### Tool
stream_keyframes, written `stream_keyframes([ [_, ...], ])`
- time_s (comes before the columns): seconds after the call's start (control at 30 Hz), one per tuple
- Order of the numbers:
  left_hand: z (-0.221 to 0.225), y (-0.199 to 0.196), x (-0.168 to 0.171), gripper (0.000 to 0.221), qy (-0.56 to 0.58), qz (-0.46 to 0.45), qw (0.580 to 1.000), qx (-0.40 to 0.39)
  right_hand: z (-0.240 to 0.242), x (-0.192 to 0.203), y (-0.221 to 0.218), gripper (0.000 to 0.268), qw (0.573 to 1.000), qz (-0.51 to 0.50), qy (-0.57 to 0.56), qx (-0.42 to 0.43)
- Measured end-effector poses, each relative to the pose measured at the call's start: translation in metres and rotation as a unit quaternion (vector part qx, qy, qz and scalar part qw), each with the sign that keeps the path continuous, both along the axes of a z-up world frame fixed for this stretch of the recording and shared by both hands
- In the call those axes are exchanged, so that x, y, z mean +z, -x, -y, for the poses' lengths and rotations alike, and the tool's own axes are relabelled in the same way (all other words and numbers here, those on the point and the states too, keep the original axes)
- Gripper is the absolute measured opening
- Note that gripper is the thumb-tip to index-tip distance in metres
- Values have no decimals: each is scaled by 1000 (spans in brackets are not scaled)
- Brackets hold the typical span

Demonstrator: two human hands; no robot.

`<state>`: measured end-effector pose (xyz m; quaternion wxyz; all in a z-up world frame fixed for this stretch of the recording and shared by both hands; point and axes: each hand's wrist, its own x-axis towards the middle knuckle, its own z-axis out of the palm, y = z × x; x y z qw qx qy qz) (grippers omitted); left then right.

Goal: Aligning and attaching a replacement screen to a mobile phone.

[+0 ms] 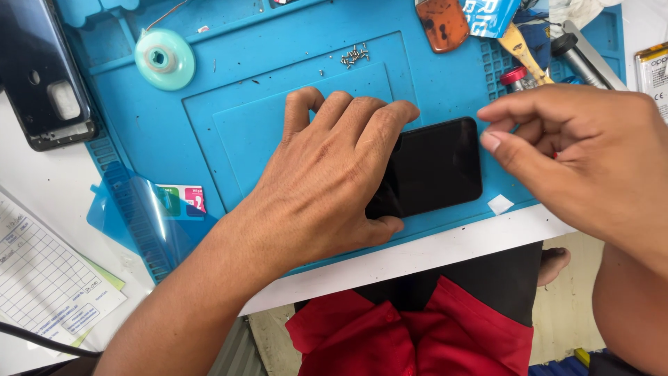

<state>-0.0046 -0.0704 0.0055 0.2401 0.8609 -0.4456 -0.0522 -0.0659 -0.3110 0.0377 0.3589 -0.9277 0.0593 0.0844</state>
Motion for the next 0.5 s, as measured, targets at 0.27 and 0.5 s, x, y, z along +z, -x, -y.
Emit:
stream_keyframes([
  [0.27,-1,0,-3,105,-2,-6,1000,-2,1,-4,-22,14,993,-89,83,-7],
  [0.5,-3,-1,-4,104,5,-21,1000,1,2,-4,-37,13,982,-124,143,21],
])
